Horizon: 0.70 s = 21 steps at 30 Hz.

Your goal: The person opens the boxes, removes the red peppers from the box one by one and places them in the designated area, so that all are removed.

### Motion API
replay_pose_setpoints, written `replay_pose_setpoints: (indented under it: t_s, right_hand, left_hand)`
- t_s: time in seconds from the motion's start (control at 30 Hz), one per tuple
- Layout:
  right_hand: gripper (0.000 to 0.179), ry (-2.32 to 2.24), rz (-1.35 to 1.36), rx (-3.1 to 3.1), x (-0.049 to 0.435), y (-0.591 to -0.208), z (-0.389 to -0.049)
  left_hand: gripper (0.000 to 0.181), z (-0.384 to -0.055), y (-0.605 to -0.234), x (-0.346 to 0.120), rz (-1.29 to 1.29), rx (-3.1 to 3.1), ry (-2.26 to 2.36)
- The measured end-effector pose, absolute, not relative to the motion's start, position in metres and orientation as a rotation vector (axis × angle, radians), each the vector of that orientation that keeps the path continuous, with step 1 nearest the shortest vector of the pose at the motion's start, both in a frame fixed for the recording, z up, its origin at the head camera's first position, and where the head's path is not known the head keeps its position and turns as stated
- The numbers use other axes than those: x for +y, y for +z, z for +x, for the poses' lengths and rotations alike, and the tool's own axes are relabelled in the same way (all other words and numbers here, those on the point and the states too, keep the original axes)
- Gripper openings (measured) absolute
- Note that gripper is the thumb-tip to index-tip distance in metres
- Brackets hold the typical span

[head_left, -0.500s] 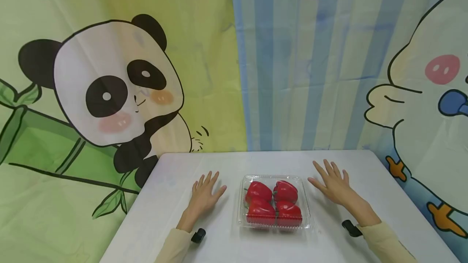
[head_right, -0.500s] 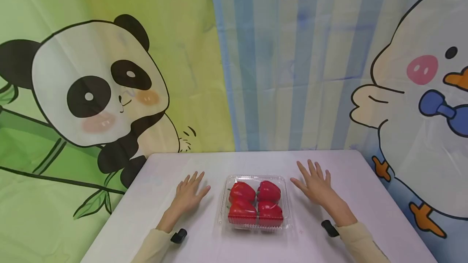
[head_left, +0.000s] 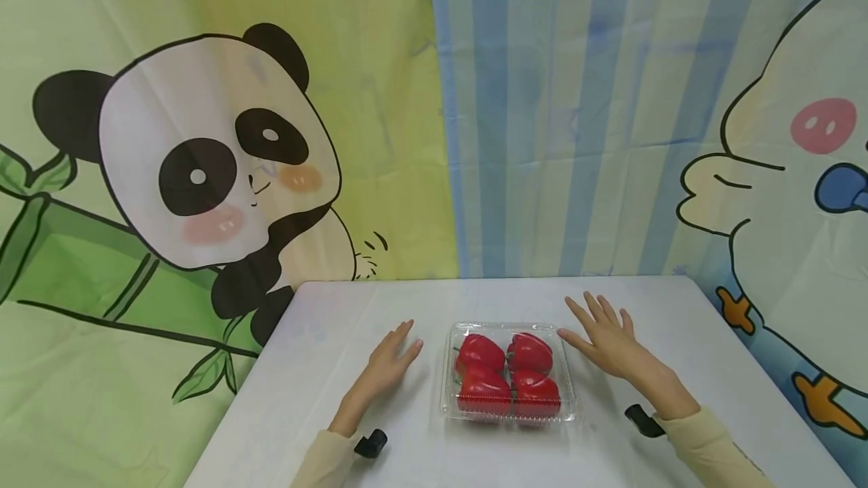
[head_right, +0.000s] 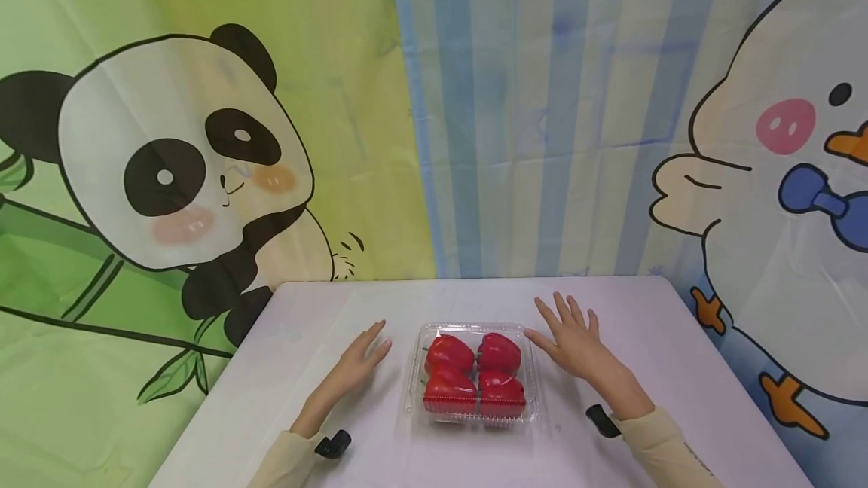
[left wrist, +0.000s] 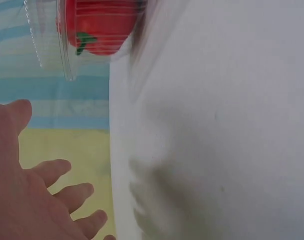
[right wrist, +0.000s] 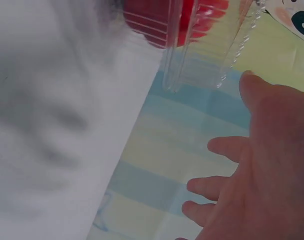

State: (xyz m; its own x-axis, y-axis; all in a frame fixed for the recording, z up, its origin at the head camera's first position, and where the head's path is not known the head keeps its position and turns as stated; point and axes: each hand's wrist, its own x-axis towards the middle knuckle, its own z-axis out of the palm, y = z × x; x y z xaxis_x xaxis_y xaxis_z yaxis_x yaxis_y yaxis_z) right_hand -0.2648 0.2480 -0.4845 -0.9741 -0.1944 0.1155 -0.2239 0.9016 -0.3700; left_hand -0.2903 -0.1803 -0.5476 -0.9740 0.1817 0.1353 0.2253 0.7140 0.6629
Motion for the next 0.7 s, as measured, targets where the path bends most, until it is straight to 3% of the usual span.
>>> replay_pose_setpoints:
  t_s: [0.7]
  right_hand:
    - [0.071,0.593,0.507,-2.929,0.222,-0.466,-0.249]
  left_hand:
    - [0.056,-0.263,-0.548,-0.162,-0.281,-2.565,-1.845]
